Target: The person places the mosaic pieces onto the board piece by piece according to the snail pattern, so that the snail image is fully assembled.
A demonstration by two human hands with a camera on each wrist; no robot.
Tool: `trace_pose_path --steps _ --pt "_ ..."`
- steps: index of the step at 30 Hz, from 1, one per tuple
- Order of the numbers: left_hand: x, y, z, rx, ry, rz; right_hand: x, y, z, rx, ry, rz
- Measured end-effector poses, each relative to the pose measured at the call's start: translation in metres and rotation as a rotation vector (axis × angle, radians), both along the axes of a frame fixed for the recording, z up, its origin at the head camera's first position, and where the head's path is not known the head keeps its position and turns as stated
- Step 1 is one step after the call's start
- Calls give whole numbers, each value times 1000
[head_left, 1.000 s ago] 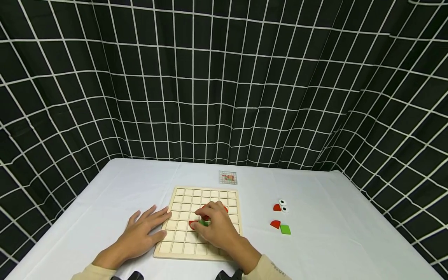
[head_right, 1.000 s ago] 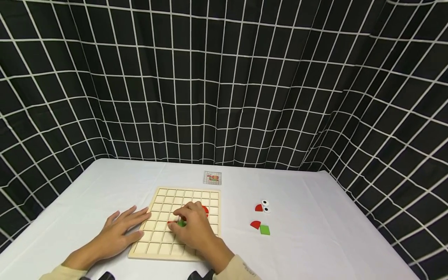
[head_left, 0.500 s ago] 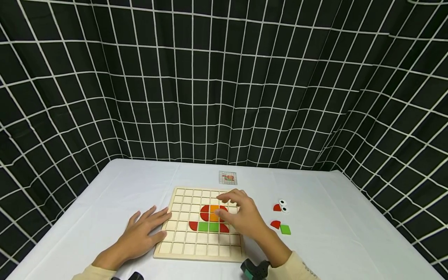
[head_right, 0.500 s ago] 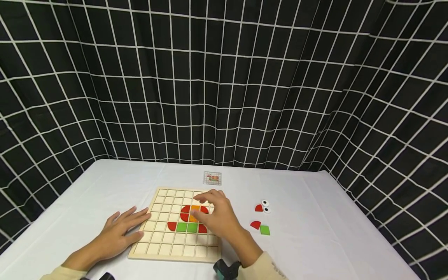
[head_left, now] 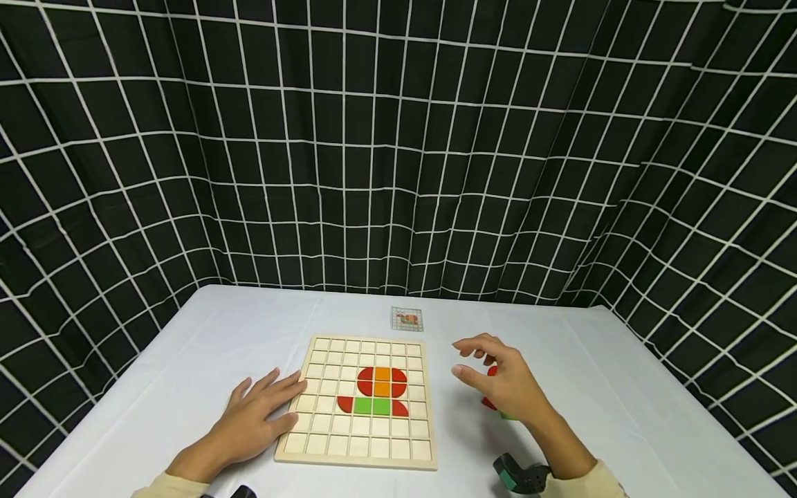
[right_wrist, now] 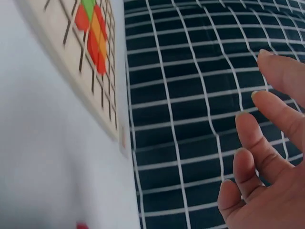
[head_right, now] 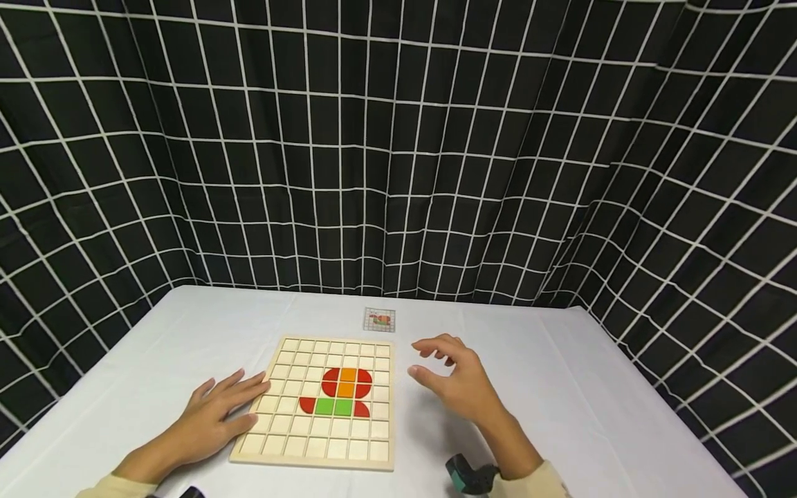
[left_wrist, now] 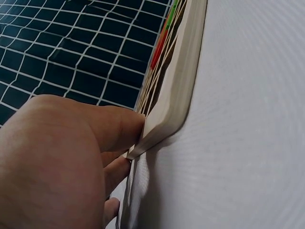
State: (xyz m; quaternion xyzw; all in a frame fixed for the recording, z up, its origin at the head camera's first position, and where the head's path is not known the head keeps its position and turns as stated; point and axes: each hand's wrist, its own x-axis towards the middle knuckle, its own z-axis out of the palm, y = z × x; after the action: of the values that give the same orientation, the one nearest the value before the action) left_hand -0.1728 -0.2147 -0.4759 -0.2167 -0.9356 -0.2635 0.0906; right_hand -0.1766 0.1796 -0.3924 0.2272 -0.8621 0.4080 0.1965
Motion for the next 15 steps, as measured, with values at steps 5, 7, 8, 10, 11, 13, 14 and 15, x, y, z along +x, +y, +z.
trace_pose_path --steps 5,7,8,10,11,13,14,15 --pt "1 -1 0 13 -6 3 -6 25 -9 6 -22 9" --pt "2 0 0 24 -22 2 -5 34 -11 13 -20 18" --pt "2 0 0 28 -29 1 -5 38 -12 9 -20 24" --pt "2 0 0 34 -40 1 -4 48 -15 2 -20 34" --pt "2 0 1 31 -40 1 -3 52 -17 2 -18 35" --pt "2 0 1 28 -38 3 -2 60 -22 1 -19 37" --pt "2 0 1 26 -35 4 -1 64 -24 4 -19 32" --pt "2 0 1 25 -32 5 0 67 -26 3 -24 28"
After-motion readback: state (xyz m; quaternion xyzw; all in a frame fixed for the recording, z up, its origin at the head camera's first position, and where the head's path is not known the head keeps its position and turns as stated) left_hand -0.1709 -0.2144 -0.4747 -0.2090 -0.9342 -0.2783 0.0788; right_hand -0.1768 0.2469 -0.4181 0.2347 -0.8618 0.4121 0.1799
